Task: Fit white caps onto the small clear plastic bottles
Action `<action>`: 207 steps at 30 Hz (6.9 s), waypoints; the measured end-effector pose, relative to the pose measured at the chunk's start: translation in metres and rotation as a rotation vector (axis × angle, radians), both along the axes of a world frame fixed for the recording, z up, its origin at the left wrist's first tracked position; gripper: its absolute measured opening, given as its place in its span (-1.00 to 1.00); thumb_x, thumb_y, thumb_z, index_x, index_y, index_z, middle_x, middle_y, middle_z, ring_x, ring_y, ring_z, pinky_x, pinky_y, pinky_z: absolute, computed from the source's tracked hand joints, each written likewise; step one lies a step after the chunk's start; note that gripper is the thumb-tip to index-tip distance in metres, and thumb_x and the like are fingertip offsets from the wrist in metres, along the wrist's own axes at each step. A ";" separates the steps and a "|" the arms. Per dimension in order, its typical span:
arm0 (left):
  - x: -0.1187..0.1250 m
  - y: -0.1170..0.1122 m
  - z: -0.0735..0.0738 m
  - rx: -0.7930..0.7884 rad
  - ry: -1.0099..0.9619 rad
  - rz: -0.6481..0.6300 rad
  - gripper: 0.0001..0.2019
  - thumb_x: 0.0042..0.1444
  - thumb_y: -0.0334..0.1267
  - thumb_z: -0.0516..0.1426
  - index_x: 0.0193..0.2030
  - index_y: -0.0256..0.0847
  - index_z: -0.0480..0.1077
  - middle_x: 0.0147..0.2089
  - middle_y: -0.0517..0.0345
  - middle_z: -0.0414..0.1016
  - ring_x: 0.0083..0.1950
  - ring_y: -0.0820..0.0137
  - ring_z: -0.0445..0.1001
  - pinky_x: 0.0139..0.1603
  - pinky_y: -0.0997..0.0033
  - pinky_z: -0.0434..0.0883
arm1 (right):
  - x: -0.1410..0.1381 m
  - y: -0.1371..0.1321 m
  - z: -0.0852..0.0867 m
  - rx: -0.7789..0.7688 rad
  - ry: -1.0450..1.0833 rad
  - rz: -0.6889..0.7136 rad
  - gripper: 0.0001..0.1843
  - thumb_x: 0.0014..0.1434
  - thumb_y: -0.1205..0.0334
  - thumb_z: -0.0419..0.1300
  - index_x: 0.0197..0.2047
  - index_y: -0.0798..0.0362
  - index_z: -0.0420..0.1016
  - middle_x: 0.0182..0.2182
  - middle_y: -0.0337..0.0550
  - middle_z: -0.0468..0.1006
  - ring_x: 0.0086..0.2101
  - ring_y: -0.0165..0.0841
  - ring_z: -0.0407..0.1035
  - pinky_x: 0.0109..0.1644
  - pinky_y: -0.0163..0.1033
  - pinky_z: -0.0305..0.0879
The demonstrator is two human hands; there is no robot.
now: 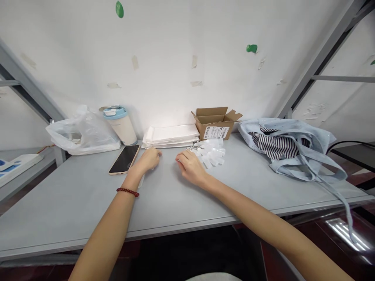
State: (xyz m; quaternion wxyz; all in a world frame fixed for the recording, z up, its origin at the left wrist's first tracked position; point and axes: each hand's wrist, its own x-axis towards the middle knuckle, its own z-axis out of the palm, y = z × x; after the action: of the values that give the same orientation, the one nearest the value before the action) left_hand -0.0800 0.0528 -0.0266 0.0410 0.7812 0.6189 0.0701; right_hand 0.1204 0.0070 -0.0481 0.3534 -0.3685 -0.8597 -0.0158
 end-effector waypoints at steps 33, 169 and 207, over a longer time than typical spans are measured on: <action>0.015 0.001 -0.013 0.083 -0.139 -0.059 -0.57 0.07 -0.35 0.05 0.12 -0.33 0.33 0.09 -0.20 0.32 0.13 0.12 0.28 0.13 0.18 0.23 | -0.083 -0.050 0.011 -0.470 -0.419 0.027 -0.64 0.15 0.18 -0.05 -0.33 0.21 0.52 -0.36 0.14 0.58 -0.39 -0.15 0.48 -0.41 -0.20 0.24; 0.049 -0.040 0.023 -0.532 -1.079 -0.186 -0.62 -0.05 0.06 0.20 -0.46 -0.31 0.46 -0.45 0.05 0.46 -0.46 0.39 0.43 -0.38 0.34 0.41 | 0.022 0.002 0.010 -0.856 0.742 0.173 -0.81 -0.02 0.13 0.15 -0.38 0.01 0.22 -0.65 -0.41 0.21 -0.63 -0.52 0.02 -0.56 -0.38 -0.05; 0.047 -0.039 0.025 -0.442 -0.992 -0.351 -0.71 0.02 -0.06 0.16 -0.34 -0.29 0.47 -0.43 0.14 0.43 -0.36 0.45 0.39 -0.23 0.40 0.38 | 0.022 -0.004 0.013 -0.743 0.568 0.097 -0.82 -0.01 0.20 0.09 -0.30 0.01 0.18 -0.59 -0.36 0.34 -0.56 -0.44 0.14 -0.47 -0.35 -0.01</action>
State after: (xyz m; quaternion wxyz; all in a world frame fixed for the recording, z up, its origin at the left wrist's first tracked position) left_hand -0.0328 0.0135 -0.0015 0.5004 0.7186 0.3865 0.2895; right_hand 0.1422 0.0035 -0.0353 0.4192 -0.4189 -0.6928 0.4109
